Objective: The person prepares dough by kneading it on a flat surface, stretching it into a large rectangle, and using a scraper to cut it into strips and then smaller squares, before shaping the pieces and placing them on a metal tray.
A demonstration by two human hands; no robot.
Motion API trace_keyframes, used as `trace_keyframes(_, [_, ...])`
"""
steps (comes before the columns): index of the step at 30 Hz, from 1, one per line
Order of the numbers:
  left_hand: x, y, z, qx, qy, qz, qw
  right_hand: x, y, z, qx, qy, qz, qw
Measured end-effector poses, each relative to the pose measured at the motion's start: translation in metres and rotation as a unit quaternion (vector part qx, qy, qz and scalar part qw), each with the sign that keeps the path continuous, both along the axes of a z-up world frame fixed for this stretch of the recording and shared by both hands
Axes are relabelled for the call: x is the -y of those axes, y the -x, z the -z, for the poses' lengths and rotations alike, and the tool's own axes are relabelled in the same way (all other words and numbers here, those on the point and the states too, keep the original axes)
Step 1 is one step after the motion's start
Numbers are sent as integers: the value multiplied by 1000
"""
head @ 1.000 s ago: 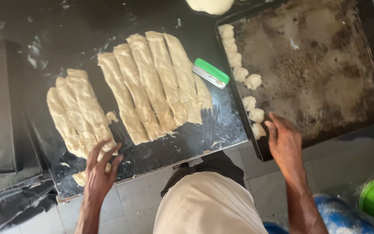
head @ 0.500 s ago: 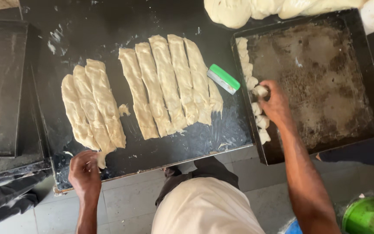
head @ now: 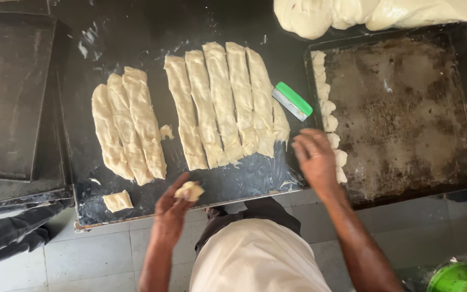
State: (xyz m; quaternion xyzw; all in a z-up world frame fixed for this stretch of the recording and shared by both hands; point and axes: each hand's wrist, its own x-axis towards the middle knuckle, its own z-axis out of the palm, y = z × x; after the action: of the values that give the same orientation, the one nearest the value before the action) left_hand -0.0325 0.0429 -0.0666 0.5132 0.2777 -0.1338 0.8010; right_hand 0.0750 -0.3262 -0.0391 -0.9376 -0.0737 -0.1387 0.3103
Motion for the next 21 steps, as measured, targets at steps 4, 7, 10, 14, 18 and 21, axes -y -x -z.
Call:
trace_keyframes(4, [55, -18, -2, 34, 131, 33, 990, -27, -13, 26, 49, 0, -51, 997])
trace_keyframes(7, [98, -65, -14, 69, 76, 113, 988, -33, -29, 42, 59, -42, -50, 996])
trace_keyframes(10, [149, -122, -28, 213, -6, 130, 968, -32, -27, 54, 67, -15, -48, 996])
trace_keyframes(14, [216, -169, -28, 208, -229, 188, 932, -27, -23, 64, 31, 63, -96, 993])
trace_keyframes(18, [233, -188, 3, 286, -335, 229, 868, -35, -3, 56, 12, -6, -22, 1000])
trace_keyframes(21, [231, -186, 25, 331, -331, 240, 850, -35, 28, 49, 27, 71, -10, 997])
